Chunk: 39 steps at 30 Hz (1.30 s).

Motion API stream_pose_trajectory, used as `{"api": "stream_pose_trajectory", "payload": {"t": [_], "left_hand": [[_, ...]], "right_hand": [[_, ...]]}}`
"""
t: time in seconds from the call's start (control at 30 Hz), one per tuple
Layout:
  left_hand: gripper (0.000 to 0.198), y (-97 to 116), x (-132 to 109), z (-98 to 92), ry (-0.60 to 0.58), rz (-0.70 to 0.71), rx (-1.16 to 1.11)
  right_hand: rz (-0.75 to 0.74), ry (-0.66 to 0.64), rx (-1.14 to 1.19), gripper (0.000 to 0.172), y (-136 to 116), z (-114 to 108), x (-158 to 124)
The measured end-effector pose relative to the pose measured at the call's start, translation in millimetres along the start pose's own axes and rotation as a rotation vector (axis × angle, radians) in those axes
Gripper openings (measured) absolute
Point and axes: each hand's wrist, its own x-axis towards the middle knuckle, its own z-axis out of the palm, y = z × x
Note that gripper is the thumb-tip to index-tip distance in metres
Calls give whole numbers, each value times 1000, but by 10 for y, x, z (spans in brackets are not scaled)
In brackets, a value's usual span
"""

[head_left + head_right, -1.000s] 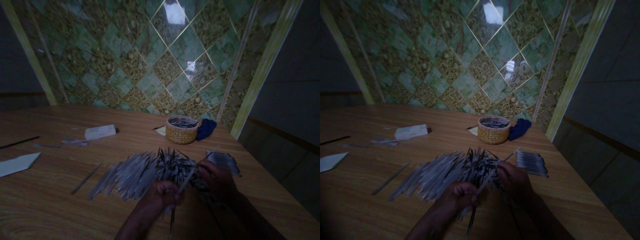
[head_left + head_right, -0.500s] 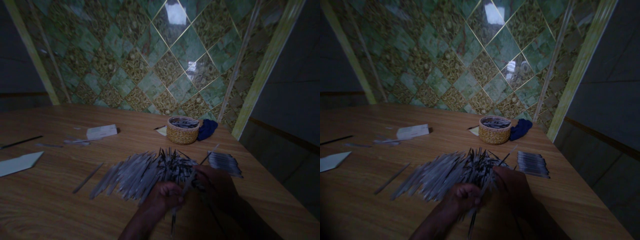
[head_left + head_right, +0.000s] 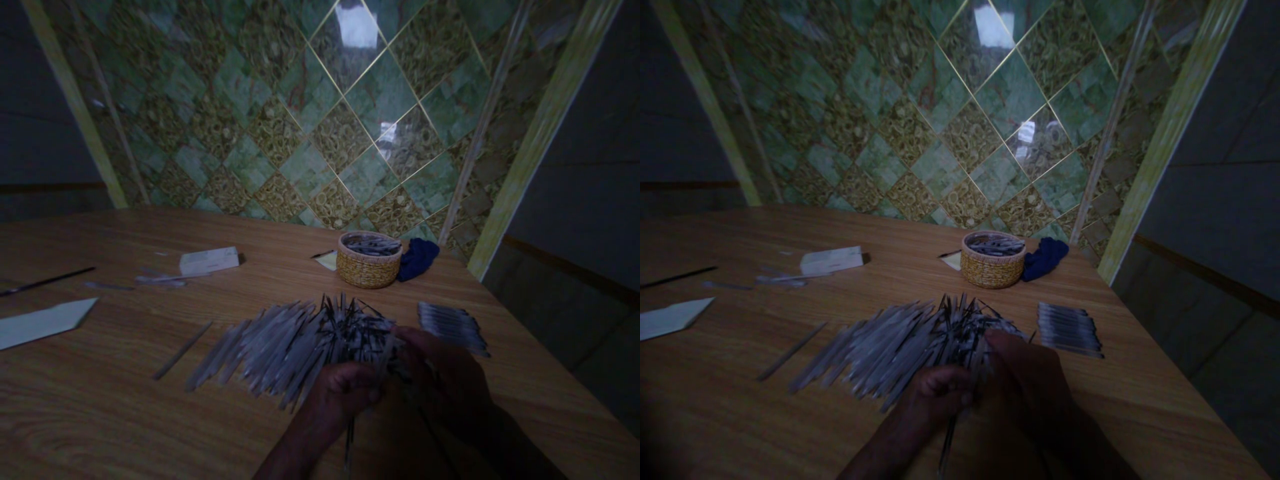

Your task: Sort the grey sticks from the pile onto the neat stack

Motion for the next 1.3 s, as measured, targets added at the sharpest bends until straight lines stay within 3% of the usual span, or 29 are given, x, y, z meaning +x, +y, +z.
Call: {"api": "stream_pose_trajectory", "payload": {"t": [0.2, 0.4, 0.57, 0.83, 1.0, 1.3], "left_hand": [[10, 92, 9, -72, 98, 51, -154], [11, 188, -6, -155, 208, 55, -349], [11, 223, -19, -147, 233, 48, -356], [11, 216, -14, -141, 226, 60, -343], [14, 196, -23, -136, 195, 51, -296], [16, 118, 12, -142, 138, 1, -225]], "right_hand": [[219, -77, 89, 23, 129, 122, 33], [347, -398, 45, 21, 343, 360, -49], [383, -656, -107, 18, 351, 475, -97], [375, -884, -316, 29, 354, 523, -92], [317, -951, -371, 28, 294, 529, -85], [355, -970, -410, 28, 241, 598, -104]]}}
